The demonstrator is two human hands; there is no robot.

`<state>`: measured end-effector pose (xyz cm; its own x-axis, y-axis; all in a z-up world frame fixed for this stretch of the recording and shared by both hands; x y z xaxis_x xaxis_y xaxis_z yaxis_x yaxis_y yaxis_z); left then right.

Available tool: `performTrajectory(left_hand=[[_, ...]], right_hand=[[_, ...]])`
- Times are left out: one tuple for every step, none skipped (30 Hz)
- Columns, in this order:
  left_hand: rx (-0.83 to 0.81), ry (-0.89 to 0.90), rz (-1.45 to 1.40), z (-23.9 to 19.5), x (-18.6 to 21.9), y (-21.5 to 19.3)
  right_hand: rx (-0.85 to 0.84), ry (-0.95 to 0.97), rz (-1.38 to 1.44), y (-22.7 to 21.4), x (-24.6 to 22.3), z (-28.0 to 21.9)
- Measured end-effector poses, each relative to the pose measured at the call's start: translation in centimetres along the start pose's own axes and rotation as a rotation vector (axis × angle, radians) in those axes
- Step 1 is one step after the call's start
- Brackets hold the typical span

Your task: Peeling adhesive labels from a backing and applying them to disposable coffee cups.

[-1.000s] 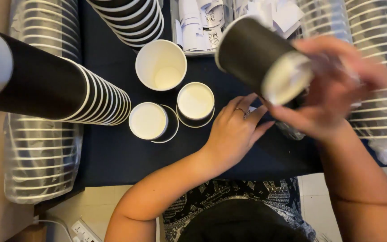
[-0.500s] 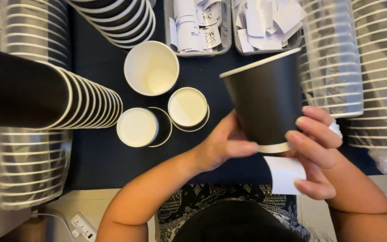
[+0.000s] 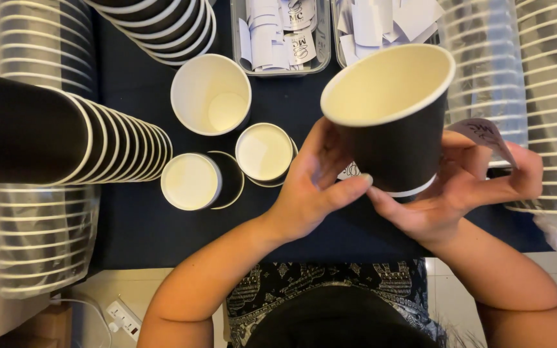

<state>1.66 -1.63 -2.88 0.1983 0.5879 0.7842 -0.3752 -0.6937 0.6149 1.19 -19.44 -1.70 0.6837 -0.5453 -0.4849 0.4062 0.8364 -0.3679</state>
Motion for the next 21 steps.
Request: performTrajectory(left_hand=[[0.02,0.001,-0.009,0.1,-0.1,0.0],[0.04,0.003,-0.018,0.1,-0.2,0.0],[0.039,0.003,-0.018,0.1,-0.6,-0.1],[0.055,0.017,-0.049,0.1,-0.9,-0.1],[0.072,0.031,-0.081,0.1,-1.2,-0.2],[0.073,0.032,-0.082,0.2,-1.2,0.0],[0.096,0.037,-0.103,0.3,-1.2,0.1],[0.119,0.043,-0.122,0.3,-1.2,0.3],[0.12,0.042,-0.122,0.4,-0.7,0.3],[0.093,0.009,-0.082,0.5,-0.2,0.3],[0.065,-0.024,-0.043,0.5,0.2,0.3],[0.066,-0.024,-0.044,0.5,0.1,0.3],[0.046,-0.042,-0.034,0.5,0.1,0.2],[0.025,-0.061,-0.024,0.5,0.0,0.2],[0.025,-0.063,-0.025,0.6,0.0,0.3],[0.022,-0.087,-0.038,0.6,0.0,0.3],[0.019,-0.112,-0.052,0.7,0.0,0.4],[0.016,-0.116,-0.052,0.7,-0.1,0.3],[0.0,-0.099,-0.039,0.7,-0.2,0.3],[-0.014,-0.081,-0.025,0.7,-0.3,0.3],[-0.016,-0.084,-0.024,0.7,-0.2,0.4]], right_hand=[[0.001,-0.002,-0.028,0.0,-0.1,0.1],[0.002,-0.004,-0.056,0.0,-0.2,0.1],[0.002,-0.005,-0.056,0.3,0.0,0.2],[0.012,-0.05,-0.008,0.6,0.1,0.3],[0.022,-0.095,0.041,0.9,0.3,0.4],[0.02,-0.095,0.042,0.5,0.7,-0.2],[-0.01,-0.14,-0.122,0.0,1.1,-0.7],[-0.041,-0.185,-0.284,-0.4,1.6,-1.2],[-0.041,-0.184,-0.283,-0.3,1.5,-0.5],[0.023,-0.14,0.004,-0.4,1.5,0.2],[0.084,-0.091,0.299,-0.5,1.6,1.0],[0.083,-0.09,0.299,-1.1,1.5,1.2],[0.083,0.045,0.311,-1.7,1.5,1.5],[0.08,0.181,0.322,-2.4,1.5,1.7],[0.08,0.183,0.322,-2.8,1.3,1.9],[-0.005,0.269,0.392,-3.2,1.3,2.0],[-0.091,0.355,0.461,-3.6,1.2,2.1],[-0.088,0.357,0.458,-4.1,1.2,2.2],[-0.173,0.361,0.425,-4.4,1.2,2.3],[-0.259,0.365,0.394,-4.7,1.1,2.3],[-0.256,0.367,0.394,-4.7,0.7,2.5]])
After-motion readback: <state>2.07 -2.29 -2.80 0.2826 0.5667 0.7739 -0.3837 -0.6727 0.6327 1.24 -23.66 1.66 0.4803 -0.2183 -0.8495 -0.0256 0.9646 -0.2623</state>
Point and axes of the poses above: each hand's wrist, its own z-axis towards the middle knuckle, its own y-axis out of the palm, x = y × z, the point moved 1 cm from there along z, towards the middle knuckle, and after that the axes turned 1 degree about -x, right-handed, at the moved point
